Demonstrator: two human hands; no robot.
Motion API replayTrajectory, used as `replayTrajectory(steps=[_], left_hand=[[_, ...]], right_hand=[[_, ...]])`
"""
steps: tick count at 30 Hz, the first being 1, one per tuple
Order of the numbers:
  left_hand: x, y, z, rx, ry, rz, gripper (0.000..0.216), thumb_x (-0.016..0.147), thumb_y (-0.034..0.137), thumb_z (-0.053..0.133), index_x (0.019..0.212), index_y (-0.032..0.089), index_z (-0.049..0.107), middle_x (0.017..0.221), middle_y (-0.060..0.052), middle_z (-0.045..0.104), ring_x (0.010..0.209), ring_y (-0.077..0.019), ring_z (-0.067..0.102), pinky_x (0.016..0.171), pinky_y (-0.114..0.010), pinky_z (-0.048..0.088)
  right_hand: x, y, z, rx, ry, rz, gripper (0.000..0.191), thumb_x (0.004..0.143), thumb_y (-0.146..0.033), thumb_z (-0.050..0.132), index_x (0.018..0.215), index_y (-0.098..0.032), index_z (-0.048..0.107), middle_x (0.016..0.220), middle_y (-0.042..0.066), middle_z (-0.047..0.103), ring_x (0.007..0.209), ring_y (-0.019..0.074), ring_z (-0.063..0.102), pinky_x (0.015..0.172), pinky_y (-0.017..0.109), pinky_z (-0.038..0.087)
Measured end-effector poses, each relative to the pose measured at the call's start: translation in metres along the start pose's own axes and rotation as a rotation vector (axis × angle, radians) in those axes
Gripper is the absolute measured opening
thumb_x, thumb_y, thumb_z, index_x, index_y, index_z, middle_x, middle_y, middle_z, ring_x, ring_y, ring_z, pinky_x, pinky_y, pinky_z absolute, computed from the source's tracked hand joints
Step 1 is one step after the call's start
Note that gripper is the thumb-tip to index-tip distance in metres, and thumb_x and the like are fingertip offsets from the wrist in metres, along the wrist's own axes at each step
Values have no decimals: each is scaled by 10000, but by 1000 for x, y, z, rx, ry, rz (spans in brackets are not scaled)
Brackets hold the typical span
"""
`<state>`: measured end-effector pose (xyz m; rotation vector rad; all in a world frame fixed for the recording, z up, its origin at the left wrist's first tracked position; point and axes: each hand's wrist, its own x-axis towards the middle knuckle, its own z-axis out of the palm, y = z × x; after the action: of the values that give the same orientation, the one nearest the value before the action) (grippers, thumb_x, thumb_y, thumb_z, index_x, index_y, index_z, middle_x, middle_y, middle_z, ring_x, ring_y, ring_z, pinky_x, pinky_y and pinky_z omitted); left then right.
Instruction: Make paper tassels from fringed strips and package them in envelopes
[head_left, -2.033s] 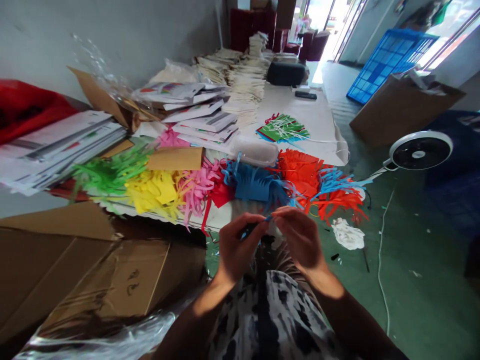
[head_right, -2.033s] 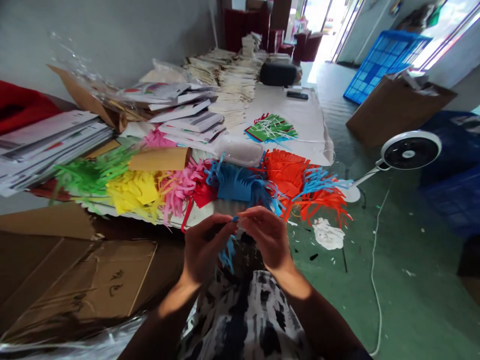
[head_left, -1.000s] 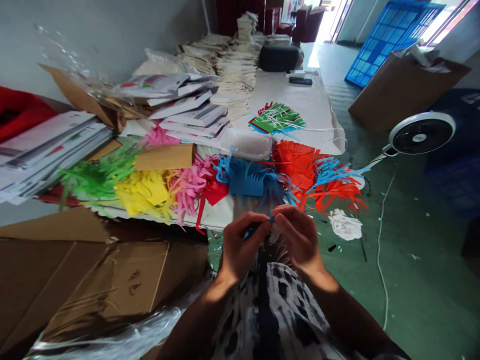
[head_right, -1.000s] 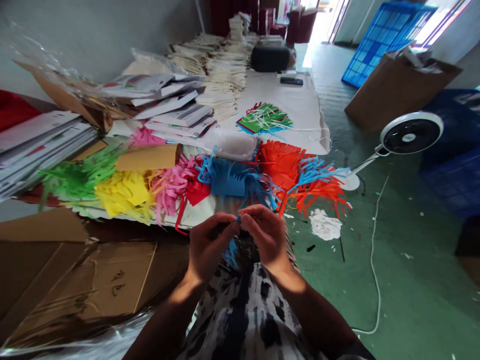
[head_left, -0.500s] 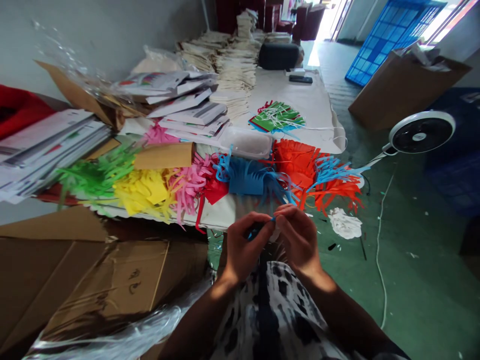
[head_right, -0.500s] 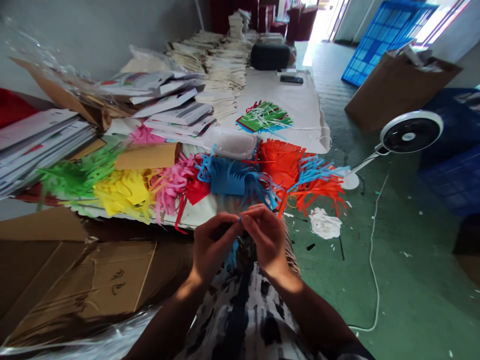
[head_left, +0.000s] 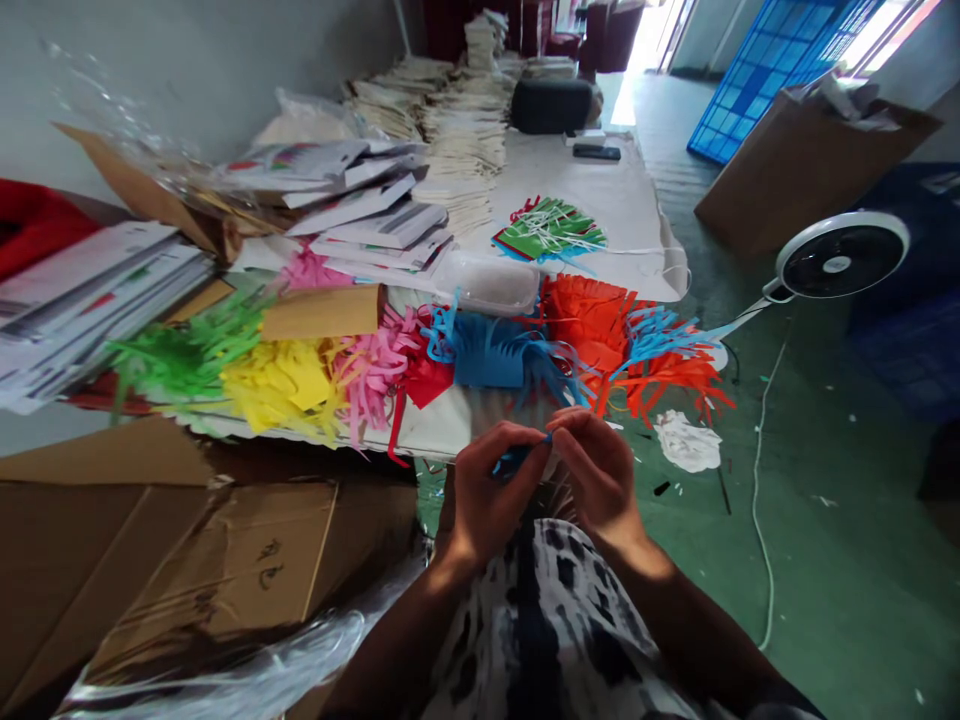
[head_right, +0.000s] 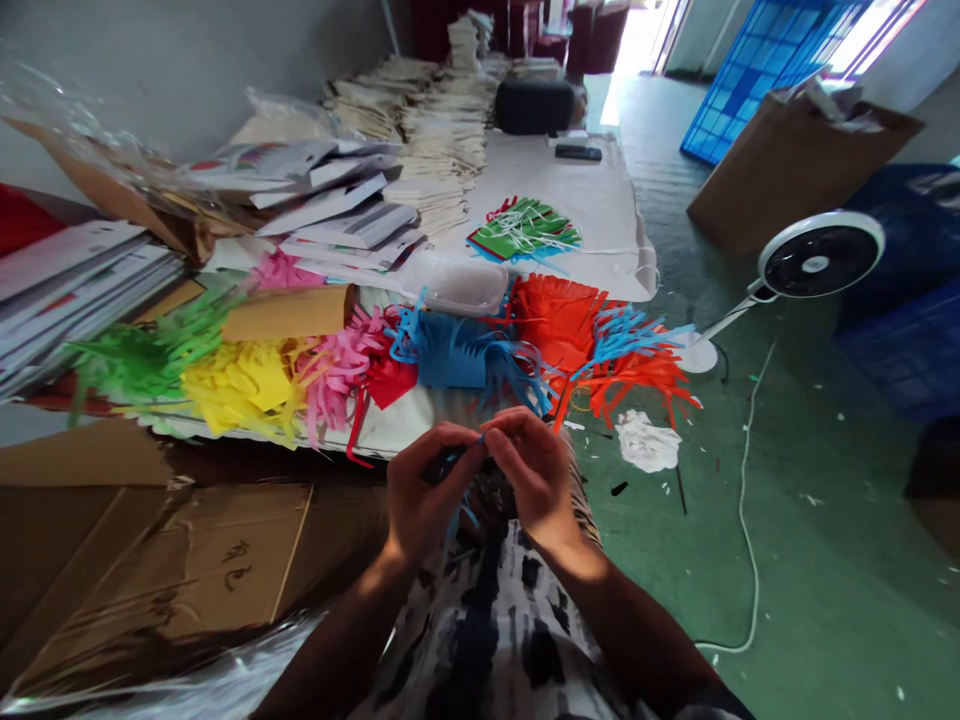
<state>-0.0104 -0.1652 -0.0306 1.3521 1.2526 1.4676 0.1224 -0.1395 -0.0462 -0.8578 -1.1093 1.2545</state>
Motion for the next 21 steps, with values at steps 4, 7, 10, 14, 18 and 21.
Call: replayTrajectory(steps=[4, 7, 10, 14, 18, 21], left_hand=[[0, -3, 5, -40, 30, -43, 103, 910, 294, 786, 897, 194, 768, 830, 0, 748, 749, -119, 669, 709, -213, 511], [1, -3, 5, -65, 72, -72, 111, 897, 302, 801, 923, 197, 783, 836, -4, 760, 751, -122, 678, 704, -213, 518], [2, 0, 4, -64, 89, -70, 115, 899, 305, 797, 893, 190, 784, 820, -9, 748, 750, -124, 668, 699, -219, 515], [3, 3, 3, -73, 87, -56, 122, 900, 295, 790, 863, 180, 770, 792, -11, 730, 721, -123, 644, 677, -226, 505], [4, 3, 4, -67, 98, -39, 114, 901, 280, 785, 847, 182, 766, 793, -8, 727, 728, -120, 643, 689, -224, 505], [3, 1, 5, -62, 88, -71, 120, 897, 298, 797, 855, 188, 773, 803, -5, 735, 740, -118, 652, 703, -220, 509]], right_hand=[[-1, 0, 0, -27, 58, -32, 73, 953, -331, 743, 930, -263, 732, 941, 9, 654, 880, 150, 619, 798, 273, 495], [-1, 0, 0, -29, 51, -39, 73, 952, -339, 745, 935, -268, 746, 947, 15, 670, 897, 159, 631, 833, 292, 505], [-1, 0, 1, -26, 32, -42, 49, 942, -333, 754, 957, -288, 767, 958, 16, 697, 902, 163, 638, 833, 302, 510], [-1, 3, 1, -8, 76, -22, 53, 896, -333, 797, 896, -288, 768, 951, 16, 699, 930, 175, 645, 838, 318, 516], [-3, 4, 1, 41, 66, 3, 40, 890, -309, 803, 897, -289, 769, 952, 9, 677, 879, 157, 640, 791, 301, 506], [-4, 3, 1, 2, 69, -43, 32, 901, -287, 795, 893, -282, 764, 932, 7, 667, 881, 156, 628, 804, 302, 497]])
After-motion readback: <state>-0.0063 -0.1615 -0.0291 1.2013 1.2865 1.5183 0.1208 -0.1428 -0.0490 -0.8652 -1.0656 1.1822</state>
